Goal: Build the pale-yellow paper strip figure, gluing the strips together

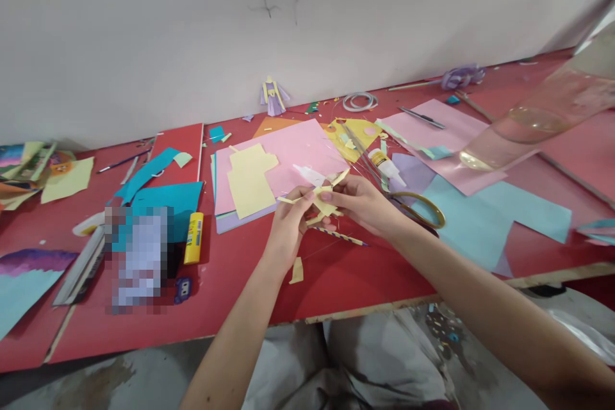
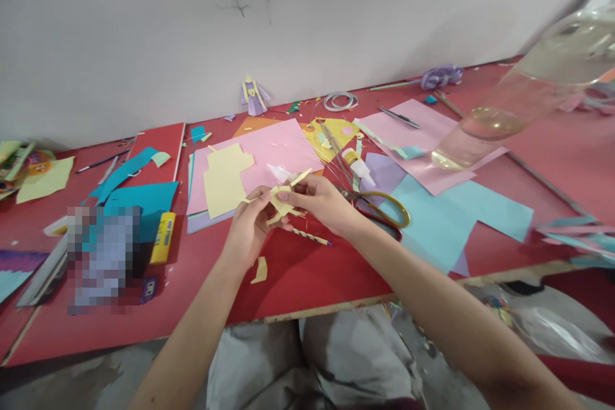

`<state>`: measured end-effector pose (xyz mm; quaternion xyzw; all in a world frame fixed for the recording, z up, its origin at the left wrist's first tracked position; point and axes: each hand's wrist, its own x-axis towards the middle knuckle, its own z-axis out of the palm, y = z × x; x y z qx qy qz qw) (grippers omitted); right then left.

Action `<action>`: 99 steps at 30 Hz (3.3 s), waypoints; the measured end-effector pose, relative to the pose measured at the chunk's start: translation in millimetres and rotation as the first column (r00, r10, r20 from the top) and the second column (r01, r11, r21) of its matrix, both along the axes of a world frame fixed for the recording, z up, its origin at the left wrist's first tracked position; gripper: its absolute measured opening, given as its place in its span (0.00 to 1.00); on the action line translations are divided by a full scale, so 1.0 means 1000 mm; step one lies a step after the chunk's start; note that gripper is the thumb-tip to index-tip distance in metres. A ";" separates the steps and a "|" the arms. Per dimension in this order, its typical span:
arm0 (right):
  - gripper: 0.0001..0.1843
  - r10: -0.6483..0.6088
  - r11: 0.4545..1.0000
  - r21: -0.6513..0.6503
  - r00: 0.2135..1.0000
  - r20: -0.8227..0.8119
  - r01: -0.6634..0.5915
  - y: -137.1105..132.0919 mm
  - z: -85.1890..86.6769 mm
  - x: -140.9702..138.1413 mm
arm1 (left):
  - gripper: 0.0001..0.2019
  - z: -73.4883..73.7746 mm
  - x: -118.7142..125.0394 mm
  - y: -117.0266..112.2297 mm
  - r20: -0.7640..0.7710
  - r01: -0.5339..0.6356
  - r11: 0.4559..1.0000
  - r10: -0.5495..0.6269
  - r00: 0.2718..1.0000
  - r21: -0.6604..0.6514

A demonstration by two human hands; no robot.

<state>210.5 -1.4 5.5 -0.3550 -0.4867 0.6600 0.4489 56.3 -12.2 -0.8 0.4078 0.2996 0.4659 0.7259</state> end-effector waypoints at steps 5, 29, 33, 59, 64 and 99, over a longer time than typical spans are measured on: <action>0.13 0.028 1.000 -0.004 0.999 -0.027 -0.028 0.000 0.002 -0.003 | 0.10 0.001 0.000 0.001 -0.065 -0.054 0.998 0.055 0.996 0.019; 0.15 0.078 0.991 0.097 0.993 0.094 -0.087 0.004 -0.006 0.004 | 0.12 0.004 0.001 0.002 -0.154 -0.196 0.977 0.206 0.966 0.078; 0.17 0.082 0.991 0.099 0.992 0.100 -0.091 0.004 -0.006 0.004 | 0.12 0.005 0.000 0.002 -0.150 -0.193 0.979 0.200 0.968 0.058; 0.14 0.086 0.989 0.115 0.993 0.087 -0.095 0.004 -0.003 0.003 | 0.10 -0.002 -0.003 0.003 -0.141 -0.190 0.978 0.200 0.970 0.080; 0.16 0.078 0.989 0.116 0.994 0.080 -0.087 0.006 -0.010 0.004 | 0.08 -0.003 0.000 0.001 -0.145 -0.217 0.969 0.233 0.962 0.117; 0.20 -0.126 0.988 0.083 0.990 -0.068 0.132 0.003 -0.012 -0.007 | 0.08 -0.012 0.008 0.000 -0.151 -0.330 0.924 0.360 0.920 0.194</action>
